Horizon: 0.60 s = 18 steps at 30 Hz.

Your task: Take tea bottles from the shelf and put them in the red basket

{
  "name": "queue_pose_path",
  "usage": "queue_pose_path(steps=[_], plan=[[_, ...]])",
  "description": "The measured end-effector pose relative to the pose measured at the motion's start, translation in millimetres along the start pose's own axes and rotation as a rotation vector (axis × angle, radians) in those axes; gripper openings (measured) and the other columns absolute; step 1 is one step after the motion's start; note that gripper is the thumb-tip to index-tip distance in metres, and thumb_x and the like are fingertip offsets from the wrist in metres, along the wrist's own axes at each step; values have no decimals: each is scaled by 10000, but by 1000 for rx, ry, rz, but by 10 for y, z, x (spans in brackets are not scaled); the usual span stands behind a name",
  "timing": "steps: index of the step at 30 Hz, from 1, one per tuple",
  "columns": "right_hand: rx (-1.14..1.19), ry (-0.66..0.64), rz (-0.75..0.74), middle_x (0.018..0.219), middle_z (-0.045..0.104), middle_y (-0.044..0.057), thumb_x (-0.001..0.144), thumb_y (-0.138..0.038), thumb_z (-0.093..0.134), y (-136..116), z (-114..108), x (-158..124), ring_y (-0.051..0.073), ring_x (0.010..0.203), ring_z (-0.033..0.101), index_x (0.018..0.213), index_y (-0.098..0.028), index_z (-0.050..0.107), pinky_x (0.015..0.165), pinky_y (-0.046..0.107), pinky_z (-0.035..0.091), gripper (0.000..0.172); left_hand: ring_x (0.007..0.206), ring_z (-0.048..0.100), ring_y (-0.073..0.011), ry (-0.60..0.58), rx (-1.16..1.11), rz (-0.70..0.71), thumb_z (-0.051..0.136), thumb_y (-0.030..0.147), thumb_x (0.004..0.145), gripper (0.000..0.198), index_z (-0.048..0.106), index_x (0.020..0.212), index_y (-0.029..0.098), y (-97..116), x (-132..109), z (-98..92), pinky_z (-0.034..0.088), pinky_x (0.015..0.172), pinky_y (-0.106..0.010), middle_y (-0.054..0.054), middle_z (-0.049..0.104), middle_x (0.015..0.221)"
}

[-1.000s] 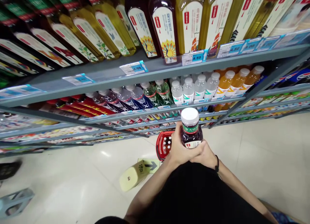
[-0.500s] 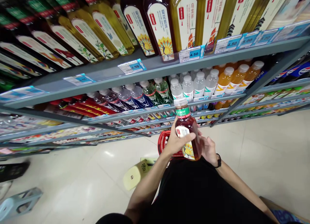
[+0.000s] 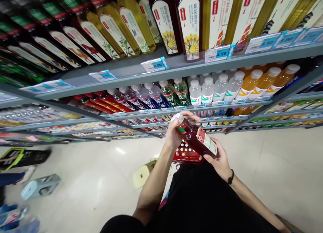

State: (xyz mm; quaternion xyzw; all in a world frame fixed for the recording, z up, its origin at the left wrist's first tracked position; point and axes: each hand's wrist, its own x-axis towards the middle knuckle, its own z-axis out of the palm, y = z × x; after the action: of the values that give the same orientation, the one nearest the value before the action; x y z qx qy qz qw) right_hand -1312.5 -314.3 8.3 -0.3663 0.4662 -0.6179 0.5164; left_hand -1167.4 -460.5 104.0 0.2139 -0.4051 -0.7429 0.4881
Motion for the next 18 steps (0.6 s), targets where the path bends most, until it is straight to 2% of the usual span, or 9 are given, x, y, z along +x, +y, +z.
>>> queue_pose_path(steps=[2,6,8,10,11,13,14,16,18], plan=[[-177,73,-157,1351,666,119,811,-298,915,5,-11,1,287,1219,691,1393,-249,597,1007,411,615,665,970,729,-273,-22,-13,33,729,600,865,455,745,1000,166,12,4,-30,581,960,-412,-96,754,910],[-430,126,-448,1384,634,121,755,-193,940,-20,-42,12,300,1301,623,1454,-263,581,1120,465,541,788,931,703,-266,-29,-52,34,762,575,834,410,725,908,174,-9,-12,-25,575,964,-428,-69,701,784],[-445,129,-461,1384,635,125,754,-191,945,-47,-61,8,313,1310,613,1464,-268,577,1132,492,528,803,905,700,-263,-9,-62,15,791,576,806,412,712,882,179,-9,-1,0,577,960,-434,-53,673,747],[-366,111,-330,1375,641,126,775,-232,945,-92,-74,-2,318,1297,624,1441,-270,593,1109,490,549,754,880,695,-251,23,-66,9,822,567,780,408,697,859,187,1,22,25,574,987,-454,-36,656,731],[-288,88,-228,1383,639,133,793,-272,938,-122,-77,-6,317,1253,654,1427,-267,601,1047,475,591,718,876,694,-248,35,-67,10,833,563,770,408,691,848,189,10,37,35,573,1001,-466,-33,653,732],[-92,13,-14,1384,644,152,843,-387,901,-192,-72,-7,289,1013,749,1409,-254,604,812,425,667,653,891,699,-251,39,-76,11,840,546,772,396,683,834,187,33,65,49,576,1014,-486,-35,657,745],[13,-44,83,1347,667,165,872,-459,865,-225,-64,-5,267,866,766,1415,-240,595,682,398,665,645,901,705,-254,30,-86,11,838,531,782,384,680,831,184,46,77,53,582,1008,-487,-36,658,747],[229,-173,292,1201,735,182,931,-605,754,-275,-41,4,248,698,753,1432,-195,579,527,352,621,670,860,713,-241,12,-113,6,843,494,795,364,664,822,178,74,97,63,610,957,-462,-27,641,719],[452,-297,516,974,777,174,949,-741,630,-287,-15,6,251,645,747,1365,-125,629,470,299,580,744,726,692,-199,2,-127,-13,868,474,780,385,626,797,175,93,112,82,640,850,-406,-2,601,670]])
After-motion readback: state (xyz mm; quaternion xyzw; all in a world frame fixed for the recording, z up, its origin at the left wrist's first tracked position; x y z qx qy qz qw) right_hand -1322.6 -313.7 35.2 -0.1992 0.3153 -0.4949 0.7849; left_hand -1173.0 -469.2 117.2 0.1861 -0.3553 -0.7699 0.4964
